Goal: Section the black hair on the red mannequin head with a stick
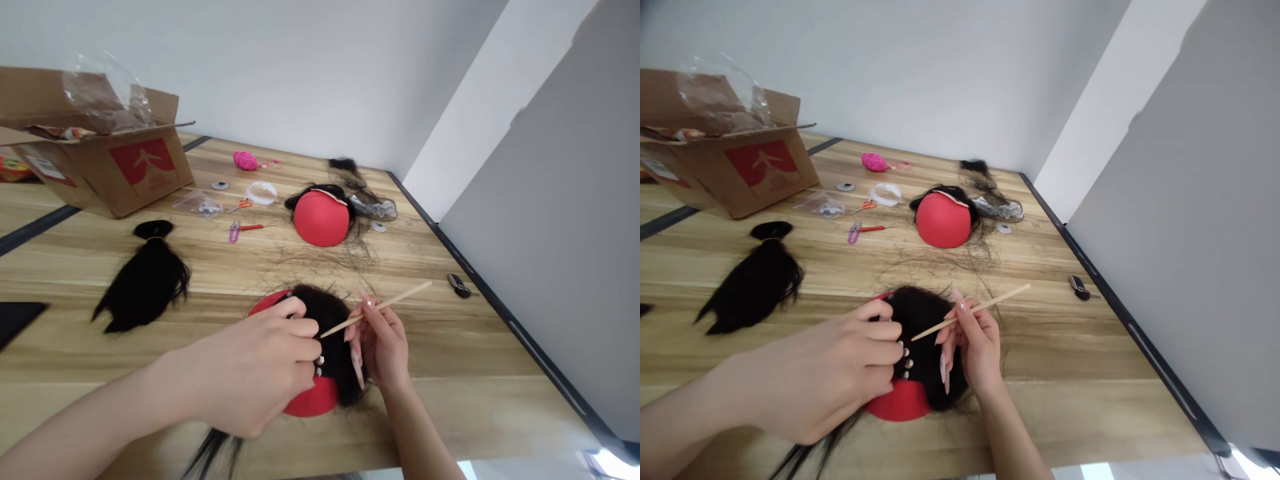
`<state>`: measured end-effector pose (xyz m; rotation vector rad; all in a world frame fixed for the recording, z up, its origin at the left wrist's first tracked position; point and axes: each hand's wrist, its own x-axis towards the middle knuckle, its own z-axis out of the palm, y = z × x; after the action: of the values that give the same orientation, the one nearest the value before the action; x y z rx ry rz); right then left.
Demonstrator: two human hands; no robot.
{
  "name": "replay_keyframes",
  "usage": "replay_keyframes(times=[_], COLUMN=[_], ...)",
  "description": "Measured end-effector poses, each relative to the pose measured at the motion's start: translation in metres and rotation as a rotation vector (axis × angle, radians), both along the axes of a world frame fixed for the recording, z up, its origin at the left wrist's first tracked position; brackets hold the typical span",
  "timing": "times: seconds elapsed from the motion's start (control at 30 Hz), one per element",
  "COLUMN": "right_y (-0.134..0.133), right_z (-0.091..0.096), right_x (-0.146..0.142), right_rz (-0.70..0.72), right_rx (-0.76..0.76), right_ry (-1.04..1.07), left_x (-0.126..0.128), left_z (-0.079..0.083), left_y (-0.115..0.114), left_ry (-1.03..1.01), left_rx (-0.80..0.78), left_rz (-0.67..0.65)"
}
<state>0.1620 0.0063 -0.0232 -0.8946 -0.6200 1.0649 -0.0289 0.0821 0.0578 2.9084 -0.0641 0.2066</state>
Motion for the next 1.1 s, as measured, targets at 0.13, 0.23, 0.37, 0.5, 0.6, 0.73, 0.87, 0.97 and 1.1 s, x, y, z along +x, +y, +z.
replay_keyframes(times=[0.13,0.23,0.37,0.5,0.6,0.73,0.87,0.97,1.1], right_y=[0.0,0.0,-0.001,0.0,0.0,0.001,0.002,0.004,0.008], right_z=[0.0,0.0,0.0,-0.001,-0.002,-0.002,0.002,0.009,0.02], right_x=[0.0,0.0,0.0,0.001,0.001,0.003,0.004,0.004,0.006], right_rz=[0.003,-0.005,-0.02,-0.017,-0.002,0.02,0.02,0.025,0.034], right_rx=[0.0,-0.011,-0.017,0.01,0.012,-0.022,-0.059,-0.091,-0.139], right_ry=[-0.001,-0.002,-0.015,-0.035,-0.049,-0.081,-0.154,-0.238,-0.377], left_x=[0.0,0.0,0.004,0.009,0.011,0.009,0.007,0.005,0.004], left_z=[0.003,0.002,-0.003,-0.005,-0.004,-0.005,-0.009,-0.01,-0.008], left_y=[0.001,0.003,0.008,0.012,0.014,0.012,0.007,0.004,0.002], left_ry=[-0.001,-0.037,-0.087,-0.034,-0.017,0.016,0.029,0.033,0.038], left_rx=[-0.074,-0.143,-0.335,-0.515,-0.561,-0.545,-0.454,-0.365,-0.273], left_rz=[-0.119,-0.181,-0.263,-0.343,-0.369,-0.354,-0.327,-0.307,-0.261])
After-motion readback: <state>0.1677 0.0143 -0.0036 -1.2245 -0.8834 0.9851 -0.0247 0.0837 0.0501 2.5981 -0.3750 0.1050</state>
